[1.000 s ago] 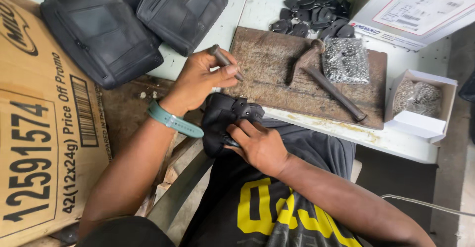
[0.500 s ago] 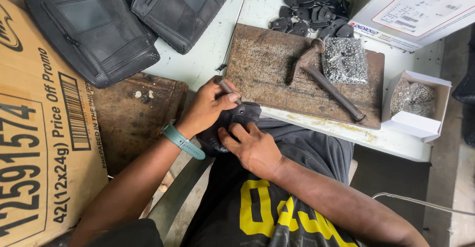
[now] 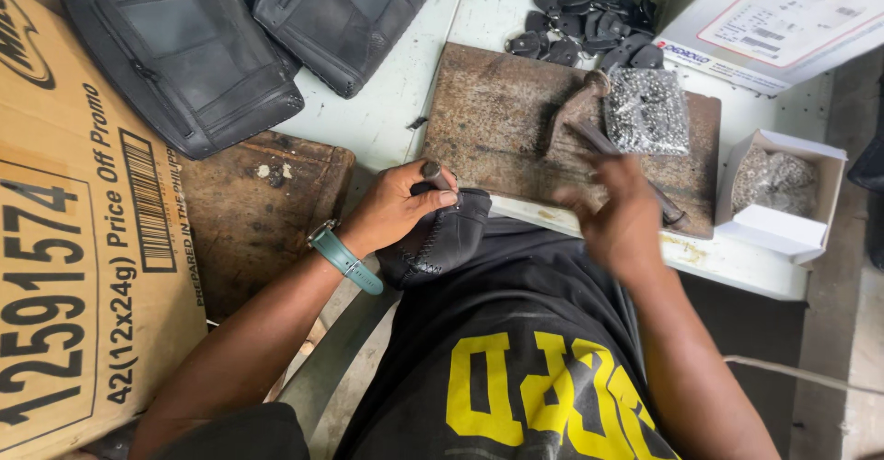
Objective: The person assembles small black leather pouches by hand at a workbench. They pick up a pouch, insert a metal rivet, and use a hammer and punch to secure it. The person repeats this process on multiple pouches, inspecting each one after securing the rivet.
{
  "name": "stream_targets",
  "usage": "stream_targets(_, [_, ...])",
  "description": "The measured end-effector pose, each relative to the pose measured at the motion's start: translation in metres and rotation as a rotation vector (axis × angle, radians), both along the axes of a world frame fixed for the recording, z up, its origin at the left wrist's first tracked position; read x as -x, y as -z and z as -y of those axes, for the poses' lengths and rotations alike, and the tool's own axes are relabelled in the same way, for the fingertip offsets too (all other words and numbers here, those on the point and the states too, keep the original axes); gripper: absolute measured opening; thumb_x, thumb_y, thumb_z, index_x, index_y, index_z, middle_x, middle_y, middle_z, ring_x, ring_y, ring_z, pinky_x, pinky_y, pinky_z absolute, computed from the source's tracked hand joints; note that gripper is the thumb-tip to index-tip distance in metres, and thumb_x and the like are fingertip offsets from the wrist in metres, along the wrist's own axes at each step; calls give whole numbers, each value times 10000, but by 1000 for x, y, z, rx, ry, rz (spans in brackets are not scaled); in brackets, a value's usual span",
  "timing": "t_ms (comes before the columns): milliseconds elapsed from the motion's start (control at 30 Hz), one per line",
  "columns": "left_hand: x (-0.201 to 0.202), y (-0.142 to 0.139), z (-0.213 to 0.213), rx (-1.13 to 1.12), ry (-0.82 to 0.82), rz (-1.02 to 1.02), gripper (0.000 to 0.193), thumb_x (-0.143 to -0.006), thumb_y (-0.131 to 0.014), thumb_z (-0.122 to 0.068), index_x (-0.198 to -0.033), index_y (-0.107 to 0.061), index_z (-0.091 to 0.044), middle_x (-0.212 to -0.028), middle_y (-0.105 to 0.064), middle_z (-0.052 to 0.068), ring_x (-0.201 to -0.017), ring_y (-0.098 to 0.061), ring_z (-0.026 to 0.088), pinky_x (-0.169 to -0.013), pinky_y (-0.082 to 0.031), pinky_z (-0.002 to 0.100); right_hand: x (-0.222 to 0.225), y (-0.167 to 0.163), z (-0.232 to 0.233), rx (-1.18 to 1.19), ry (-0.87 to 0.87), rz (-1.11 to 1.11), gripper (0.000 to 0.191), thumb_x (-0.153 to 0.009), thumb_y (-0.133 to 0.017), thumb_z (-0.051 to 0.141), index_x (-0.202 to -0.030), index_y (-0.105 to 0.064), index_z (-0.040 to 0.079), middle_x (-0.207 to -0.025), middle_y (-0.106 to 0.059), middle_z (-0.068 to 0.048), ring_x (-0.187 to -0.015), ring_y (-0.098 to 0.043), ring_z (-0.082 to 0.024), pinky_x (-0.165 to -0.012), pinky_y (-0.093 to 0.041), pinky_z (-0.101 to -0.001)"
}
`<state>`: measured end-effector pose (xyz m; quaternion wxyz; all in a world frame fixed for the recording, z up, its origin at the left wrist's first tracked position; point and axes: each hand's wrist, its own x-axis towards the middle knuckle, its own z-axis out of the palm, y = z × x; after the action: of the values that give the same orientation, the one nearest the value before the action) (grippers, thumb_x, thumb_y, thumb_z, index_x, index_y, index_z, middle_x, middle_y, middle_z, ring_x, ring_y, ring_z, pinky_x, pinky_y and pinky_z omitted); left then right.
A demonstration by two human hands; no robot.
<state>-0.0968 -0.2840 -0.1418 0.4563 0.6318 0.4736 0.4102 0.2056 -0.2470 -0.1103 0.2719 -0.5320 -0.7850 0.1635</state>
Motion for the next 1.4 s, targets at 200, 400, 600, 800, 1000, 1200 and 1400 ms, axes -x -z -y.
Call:
stream_targets(200, [-6,-12,0,22,34,-154,176,-913,-746,-177,-1035,-713,-54,-995,-781,32,-978,-750,151,-879,-571,309,-17,30,-30,-150,146,281,552,-886,-808,322,-1361,-681,72,-1203,-622,-174,-1065,-551,-372,-942,-470,-462])
stream_targets(400, [-6,-19,-7,-86,128,-424,220,-928,-718,-216,-1082,-697,-60,-1001,-751,123,-932,-727,321,-804,-544,414,-17,32,-55,-268,193,401,303,-1017,-717,250,-1309,-718,166,-1173,-622,-89,-1079,-551,-339,-950,-458,-454])
stream_targets(600, [-8,-9,-7,-260,79,-406,268,-915,-724,-243,-1102,-688,-55,-1054,-732,149,-974,-689,385,-809,-542,453,-26,19,-62,-279,58,240,304,-976,-700,209,-1240,-700,57,-1104,-605,-136,-995,-549,-346,-882,-464,-471])
stream_targets(800, [-6,-3,-8,-256,47,-482,315,-911,-728,-273,-1132,-687,-52,-1061,-723,156,-965,-681,397,-804,-543,474,-28,-46,-40,473,-121,-789,203,-1082,-588,197,-1121,-570,-1,-879,-553,-58,-695,-553,-123,-643,-458,-287])
stream_targets(1000, [-6,7,-9,-302,56,-461,284,-919,-716,-284,-1090,-699,-58,-1040,-733,155,-954,-684,391,-801,-547,473,-9,-80,20,-153,-161,-754,208,-1047,-599,168,-1169,-518,20,-785,-588,-63,-584,-527,-133,-540,-441,-297])
stream_targets(1200, [-11,-4,-10,-142,26,-587,270,-919,-725,-314,-976,-697,-51,-921,-716,172,-882,-686,390,-761,-524,489,4,-62,6,-58,-214,206,241,-909,-698,250,-1020,-592,64,-776,-683,-215,-700,-660,-459,-602,-514,-541])
stream_targets(1400, [-11,-13,-10,-270,37,-454,275,-908,-711,-259,-1085,-681,-51,-1045,-728,163,-949,-685,387,-790,-539,469,-99,-140,4,-561,327,-354,195,-910,-724,228,-1036,-621,122,-829,-666,-179,-718,-670,-388,-653,-524,-480])
